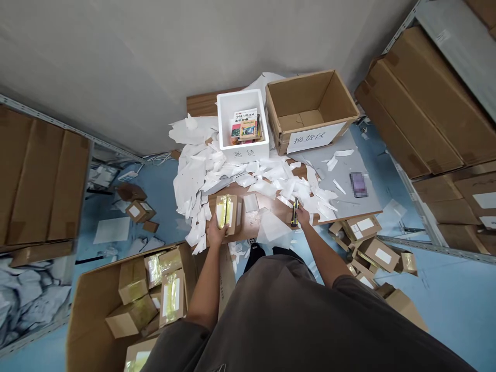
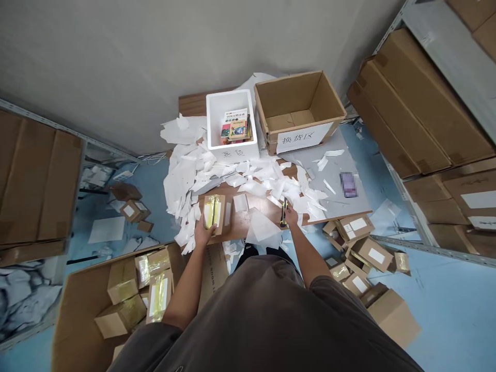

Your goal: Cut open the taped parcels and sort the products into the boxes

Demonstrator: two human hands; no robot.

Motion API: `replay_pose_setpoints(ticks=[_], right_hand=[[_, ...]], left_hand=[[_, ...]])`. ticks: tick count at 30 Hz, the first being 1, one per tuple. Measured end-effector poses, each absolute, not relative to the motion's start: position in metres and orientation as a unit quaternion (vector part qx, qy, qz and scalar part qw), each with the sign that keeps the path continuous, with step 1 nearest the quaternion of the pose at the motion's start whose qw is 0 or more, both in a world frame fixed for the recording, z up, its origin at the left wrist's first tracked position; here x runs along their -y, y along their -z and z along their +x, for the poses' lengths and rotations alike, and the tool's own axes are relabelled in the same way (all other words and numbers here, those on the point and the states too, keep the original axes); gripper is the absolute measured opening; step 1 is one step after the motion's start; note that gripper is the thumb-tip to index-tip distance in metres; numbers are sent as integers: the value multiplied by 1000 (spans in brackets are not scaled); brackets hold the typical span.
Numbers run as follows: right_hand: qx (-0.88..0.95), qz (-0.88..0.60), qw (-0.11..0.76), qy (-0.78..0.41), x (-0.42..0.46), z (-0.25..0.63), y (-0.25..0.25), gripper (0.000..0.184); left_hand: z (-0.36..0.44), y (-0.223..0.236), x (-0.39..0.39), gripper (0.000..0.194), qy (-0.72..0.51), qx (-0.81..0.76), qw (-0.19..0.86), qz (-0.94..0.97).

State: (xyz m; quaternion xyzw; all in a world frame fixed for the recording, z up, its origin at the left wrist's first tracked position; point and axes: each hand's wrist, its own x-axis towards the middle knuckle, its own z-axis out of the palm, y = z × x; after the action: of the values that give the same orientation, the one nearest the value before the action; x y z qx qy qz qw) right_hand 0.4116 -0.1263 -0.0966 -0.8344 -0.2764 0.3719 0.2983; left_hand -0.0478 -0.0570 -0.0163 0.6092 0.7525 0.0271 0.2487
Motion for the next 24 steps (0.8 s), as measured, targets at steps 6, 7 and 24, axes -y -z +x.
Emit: replay_pose_setpoints(ticks=[6, 7, 24], right_hand=[[361, -827, 309, -300, 110, 416, 87, 40], [378, -806, 321, -324, 106, 404, 85, 42], [520, -684, 150, -489, 59, 145, 38, 55]], left_hand=[[-36, 11, 58, 96, -45, -783, 266, 561], [-32, 8, 60, 95, -38, -786, 267, 557], [-54, 6, 73, 68, -125, -747, 405, 513]])
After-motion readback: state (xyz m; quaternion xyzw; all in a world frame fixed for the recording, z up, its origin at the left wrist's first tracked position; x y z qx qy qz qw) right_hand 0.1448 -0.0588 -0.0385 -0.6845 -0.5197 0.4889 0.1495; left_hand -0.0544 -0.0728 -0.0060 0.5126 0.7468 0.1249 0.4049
